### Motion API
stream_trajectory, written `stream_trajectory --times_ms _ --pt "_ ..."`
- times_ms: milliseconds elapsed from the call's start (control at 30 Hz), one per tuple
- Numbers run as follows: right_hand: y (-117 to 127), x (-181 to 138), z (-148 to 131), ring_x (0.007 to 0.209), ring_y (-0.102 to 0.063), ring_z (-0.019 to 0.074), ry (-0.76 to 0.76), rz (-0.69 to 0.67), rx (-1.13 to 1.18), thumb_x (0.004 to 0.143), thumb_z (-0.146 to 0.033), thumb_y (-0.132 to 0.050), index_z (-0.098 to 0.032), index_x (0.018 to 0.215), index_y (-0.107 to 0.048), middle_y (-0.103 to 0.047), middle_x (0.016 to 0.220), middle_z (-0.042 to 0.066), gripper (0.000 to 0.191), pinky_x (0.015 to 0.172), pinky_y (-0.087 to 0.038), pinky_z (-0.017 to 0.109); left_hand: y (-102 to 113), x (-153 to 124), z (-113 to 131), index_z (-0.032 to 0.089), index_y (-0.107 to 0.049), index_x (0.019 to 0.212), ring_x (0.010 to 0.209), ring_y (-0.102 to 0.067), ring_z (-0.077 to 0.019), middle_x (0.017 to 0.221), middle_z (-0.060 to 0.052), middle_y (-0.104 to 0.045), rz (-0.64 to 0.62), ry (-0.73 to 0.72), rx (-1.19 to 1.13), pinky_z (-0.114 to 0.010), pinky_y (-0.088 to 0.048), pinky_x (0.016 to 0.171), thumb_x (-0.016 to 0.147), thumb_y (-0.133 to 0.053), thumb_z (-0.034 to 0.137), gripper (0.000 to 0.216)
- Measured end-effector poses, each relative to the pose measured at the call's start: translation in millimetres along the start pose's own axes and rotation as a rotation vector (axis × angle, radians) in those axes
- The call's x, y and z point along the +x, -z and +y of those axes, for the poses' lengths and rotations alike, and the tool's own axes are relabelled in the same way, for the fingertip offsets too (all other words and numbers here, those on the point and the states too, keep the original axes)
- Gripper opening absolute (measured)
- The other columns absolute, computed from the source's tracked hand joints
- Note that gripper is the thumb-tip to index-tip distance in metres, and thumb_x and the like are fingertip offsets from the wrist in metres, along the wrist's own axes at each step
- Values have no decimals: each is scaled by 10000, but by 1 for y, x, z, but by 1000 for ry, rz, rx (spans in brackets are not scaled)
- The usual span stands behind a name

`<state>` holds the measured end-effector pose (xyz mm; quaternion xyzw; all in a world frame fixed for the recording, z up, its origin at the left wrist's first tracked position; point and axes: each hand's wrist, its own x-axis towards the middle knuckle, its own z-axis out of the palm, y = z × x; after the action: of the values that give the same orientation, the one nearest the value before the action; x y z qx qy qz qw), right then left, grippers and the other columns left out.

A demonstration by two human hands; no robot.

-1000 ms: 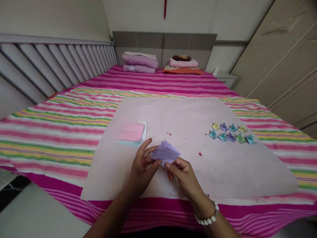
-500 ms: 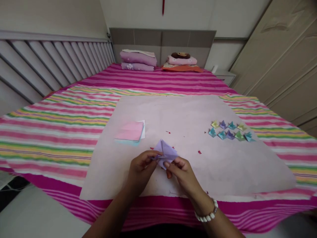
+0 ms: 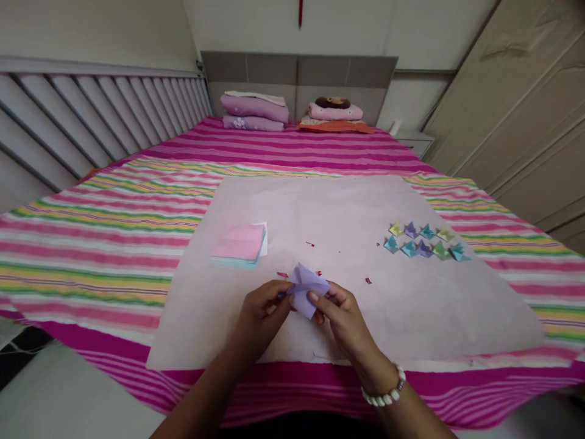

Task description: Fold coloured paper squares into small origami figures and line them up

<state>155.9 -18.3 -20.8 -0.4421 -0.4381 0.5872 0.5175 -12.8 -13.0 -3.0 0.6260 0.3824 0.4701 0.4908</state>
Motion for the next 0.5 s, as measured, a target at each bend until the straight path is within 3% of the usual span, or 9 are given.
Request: stream_trajectory --times_ms 167,267,367,500 --pt "-3 -1 -1 442 -389 83 -39 -11 14 781 -385 -698 -169 642 -602 -492 458 -52 274 478 -287 227 -2 3 0 218 -719 982 825 -640 -176 947 -54 -695 44 1 41 -271 -528 690 843 -632 207 165" --pt "-4 -2 0 429 -386 82 -67 -17 49 771 -392 -690 -166 677 -613 -497 461 -53 257 479 -288 227 0 4 -1 218 -729 926 928 -643 -203 965 -63 -701 68 -98 77 -298 -524 771 830 -619 155 159" --pt "-4 -2 0 428 -392 88 -79 -3 79 778 -390 -655 -160 697 -626 -500 445 -48 246 495 -302 233 3 4 -1 236 -737 957 1024 -627 -221 1059 -83 -688 4 -195 103 -363 -506 875 867 -537 129 244" --pt "-3 -2 -3 434 -405 98 -103 7 97 782 -361 -625 -164 701 -635 -499 437 -43 214 506 -313 238 4 1 0 247 -706 1083 1166 -557 -252 1218 -110 -607 -105 -213 112 -418 -459 968 897 -510 170 282"
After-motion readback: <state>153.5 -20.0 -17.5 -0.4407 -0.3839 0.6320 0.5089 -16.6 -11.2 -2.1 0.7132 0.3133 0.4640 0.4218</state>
